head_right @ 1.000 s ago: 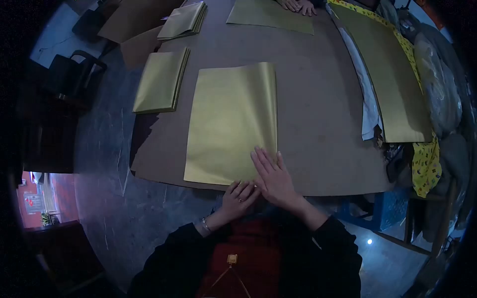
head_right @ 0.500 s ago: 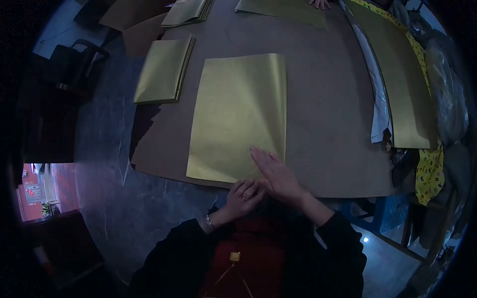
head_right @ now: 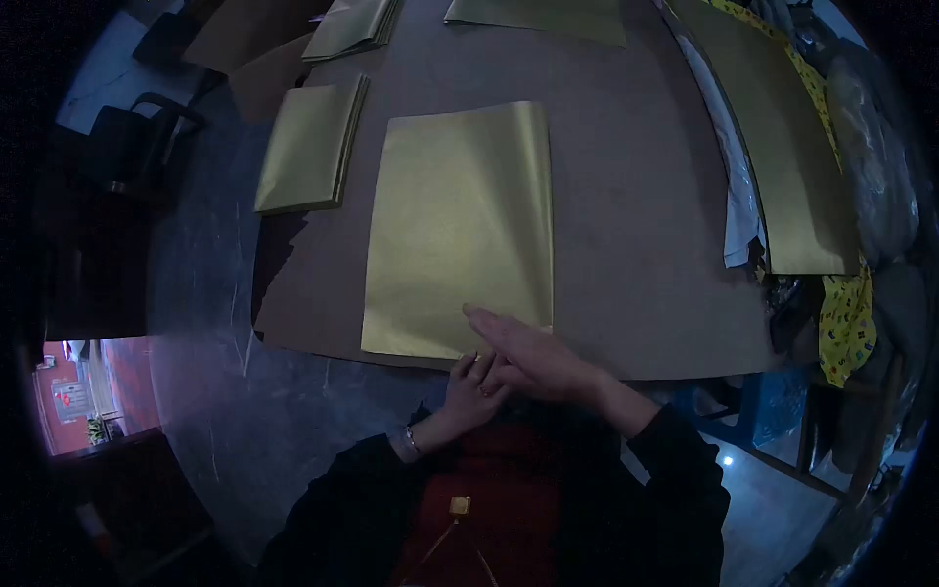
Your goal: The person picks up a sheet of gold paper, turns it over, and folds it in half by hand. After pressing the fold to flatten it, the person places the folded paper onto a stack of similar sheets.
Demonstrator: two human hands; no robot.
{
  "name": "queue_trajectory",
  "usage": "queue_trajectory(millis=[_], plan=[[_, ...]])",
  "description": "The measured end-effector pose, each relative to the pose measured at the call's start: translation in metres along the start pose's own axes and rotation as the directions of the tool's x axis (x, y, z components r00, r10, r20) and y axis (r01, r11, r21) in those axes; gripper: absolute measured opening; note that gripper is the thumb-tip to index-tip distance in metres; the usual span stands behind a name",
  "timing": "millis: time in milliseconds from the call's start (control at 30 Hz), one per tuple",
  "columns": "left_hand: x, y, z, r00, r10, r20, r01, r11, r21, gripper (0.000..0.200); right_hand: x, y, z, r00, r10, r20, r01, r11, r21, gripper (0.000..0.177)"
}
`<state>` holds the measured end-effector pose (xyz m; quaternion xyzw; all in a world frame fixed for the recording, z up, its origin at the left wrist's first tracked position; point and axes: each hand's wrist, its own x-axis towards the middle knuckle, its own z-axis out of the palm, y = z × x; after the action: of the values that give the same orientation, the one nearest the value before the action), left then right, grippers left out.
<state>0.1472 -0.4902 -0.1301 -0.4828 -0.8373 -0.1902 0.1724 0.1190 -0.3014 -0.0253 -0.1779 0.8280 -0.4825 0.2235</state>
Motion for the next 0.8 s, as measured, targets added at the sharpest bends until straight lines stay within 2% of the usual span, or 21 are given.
queue_trajectory(millis=[33,100,133,200,233,267,333,367,433,467,533,633,667,733,800], plan=[[-0.002,0.001,0.002,1.0,0.004,0.001,-0.004,1.0,-0.007,0.033,0.0,0.006,0.003,1.0,0.006,-0.004,-0.006,1.0,0.002,0.071],[-0.004,0.0,0.006,1.0,-0.006,0.013,0.006,0.998,-0.058,0.037,0.003,0.016,0.009,0.95,-0.311,0.026,0.311,0.95,0.006,0.071],[-0.003,0.0,0.006,1.0,-0.001,0.012,0.002,0.998,-0.064,0.037,0.004,0.017,0.004,0.952,-0.304,0.022,0.304,0.953,0.004,0.071],[-0.001,0.002,0.002,0.999,0.029,0.025,-0.029,0.999,0.029,0.045,0.012,0.015,-0.013,0.992,-0.092,0.085,0.081,0.99,0.118,0.079],[0.003,0.003,0.0,0.999,0.031,0.019,-0.031,0.999,0.023,0.045,0.017,0.014,-0.023,0.995,-0.057,0.083,0.035,0.969,0.244,0.088],[0.006,0.004,-0.003,0.999,0.023,0.022,-0.025,0.996,0.085,0.05,0.023,0.022,-0.03,0.995,-0.051,0.082,0.03,0.971,0.239,0.088],[0.009,0.005,-0.005,1.0,0.014,0.023,-0.017,0.99,0.142,0.055,0.039,0.045,-0.045,0.97,-0.218,-0.104,0.24,0.925,0.294,0.072],[0.009,0.005,-0.006,0.999,0.017,0.042,-0.024,0.985,0.169,0.059,0.048,0.054,-0.056,0.971,-0.216,-0.105,0.237,0.926,0.292,0.072],[0.01,0.005,-0.007,0.998,0.02,0.061,-0.032,0.981,0.194,0.062,0.071,0.065,-0.081,0.949,-0.203,-0.241,0.285,0.879,0.382,0.079],[0.01,0.005,-0.007,0.998,0.02,0.061,-0.032,0.98,0.198,0.062,0.083,0.07,-0.094,0.949,-0.202,-0.241,0.284,0.88,0.381,0.079],[0.01,0.005,-0.006,0.998,0.019,0.058,-0.031,0.979,0.203,0.062,0.105,0.078,-0.122,0.937,-0.104,-0.332,0.256,0.854,0.454,0.085],[0.01,0.004,-0.006,0.997,0.029,0.071,-0.044,0.973,0.227,0.062,0.132,0.089,-0.161,0.92,-0.022,-0.392,0.212,0.867,0.451,0.087],[0.011,0.004,-0.008,0.997,0.031,0.077,-0.046,0.977,0.208,0.061,0.141,0.092,-0.173,0.921,-0.028,-0.389,0.215,0.869,0.446,0.087],[0.013,0.004,-0.012,0.997,0.027,0.076,-0.042,0.979,0.199,0.061,0.156,0.102,-0.191,0.872,-0.068,-0.485,0.31,0.842,0.441,0.087],[0.014,0.003,-0.014,0.995,0.031,0.093,-0.043,0.992,0.122,0.06,0.166,0.109,-0.203,0.861,-0.059,-0.505,0.323,0.83,0.454,0.084]])
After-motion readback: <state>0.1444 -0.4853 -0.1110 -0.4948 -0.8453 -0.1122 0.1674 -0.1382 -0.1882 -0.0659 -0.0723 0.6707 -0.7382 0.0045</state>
